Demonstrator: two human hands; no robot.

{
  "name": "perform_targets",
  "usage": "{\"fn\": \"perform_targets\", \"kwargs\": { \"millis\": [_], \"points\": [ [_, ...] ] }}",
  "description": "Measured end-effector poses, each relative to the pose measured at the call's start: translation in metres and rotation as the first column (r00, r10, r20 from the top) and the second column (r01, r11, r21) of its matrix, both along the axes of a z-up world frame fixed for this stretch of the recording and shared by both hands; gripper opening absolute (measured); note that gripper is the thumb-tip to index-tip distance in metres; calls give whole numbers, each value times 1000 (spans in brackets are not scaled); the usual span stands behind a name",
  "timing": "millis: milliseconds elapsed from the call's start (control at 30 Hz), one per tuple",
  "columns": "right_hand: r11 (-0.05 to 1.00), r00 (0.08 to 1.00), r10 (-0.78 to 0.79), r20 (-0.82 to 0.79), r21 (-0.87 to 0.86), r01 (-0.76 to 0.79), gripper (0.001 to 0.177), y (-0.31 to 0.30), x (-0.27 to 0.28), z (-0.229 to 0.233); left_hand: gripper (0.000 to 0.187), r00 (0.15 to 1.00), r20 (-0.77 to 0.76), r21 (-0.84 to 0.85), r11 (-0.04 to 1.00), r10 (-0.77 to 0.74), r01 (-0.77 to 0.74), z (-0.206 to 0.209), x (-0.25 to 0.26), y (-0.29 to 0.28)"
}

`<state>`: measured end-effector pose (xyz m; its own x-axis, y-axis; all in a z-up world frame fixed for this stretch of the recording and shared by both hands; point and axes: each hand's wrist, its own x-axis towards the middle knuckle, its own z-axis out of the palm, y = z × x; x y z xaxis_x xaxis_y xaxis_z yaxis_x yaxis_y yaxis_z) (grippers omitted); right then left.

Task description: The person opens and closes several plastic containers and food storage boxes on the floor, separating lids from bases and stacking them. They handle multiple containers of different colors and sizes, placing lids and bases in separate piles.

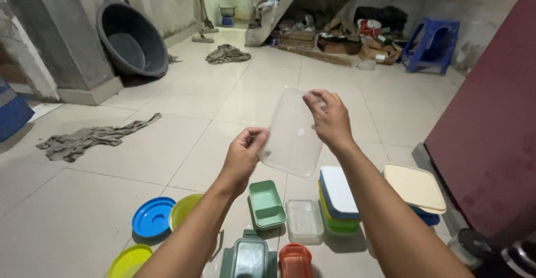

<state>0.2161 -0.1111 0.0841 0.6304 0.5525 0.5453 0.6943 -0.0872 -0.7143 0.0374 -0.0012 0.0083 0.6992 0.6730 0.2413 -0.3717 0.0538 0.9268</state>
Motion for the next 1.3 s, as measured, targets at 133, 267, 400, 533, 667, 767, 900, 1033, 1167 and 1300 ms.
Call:
{"fn": "perform_targets", "kwargs": {
  "millis": [133,267,400,533,667,767,900,1033,1167,1300],
  "points": [
    [971,941,229,-250,132,-201,36,-2,-21,18,68,977,112,-364,907,-182,211,32,-8,-5],
    [902,858,432,-277,146,-407,34,-5,-37,18,85,854,138,-458,732,-502,504,37,-20,-19],
    [948,940,315,130,-86,-306,33,-13,-45,29,83,748,237,-425,626,-621,654,37,-22,-26],
    [901,896,417,151,-197,-386,32,-24,-51,47,81,779,100,-355,709,-619,610,34,-21,-18],
    [816,807,556,200,-315,-484,31,-37,-47,66,81,811,-105,-328,790,-576,518,26,-26,-7],
    [839,784,537,311,-296,-457,31,-42,-47,64,83,812,-177,-347,808,-556,477,19,-30,-2],
    [891,767,453,454,-212,-401,28,-39,-48,52,81,825,-211,-369,824,-524,430,15,-28,-1],
    [888,748,443,495,-127,-442,28,-39,-45,43,77,820,-201,-357,820,-535,447,15,-29,1],
    [923,761,366,536,-104,-371,32,-39,-45,33,72,840,-241,-325,856,-485,402,15,-29,4],
    [936,802,334,495,-73,-345,34,-36,-43,17,73,844,-247,-334,859,-476,387,5,-27,5]
  ]
}}
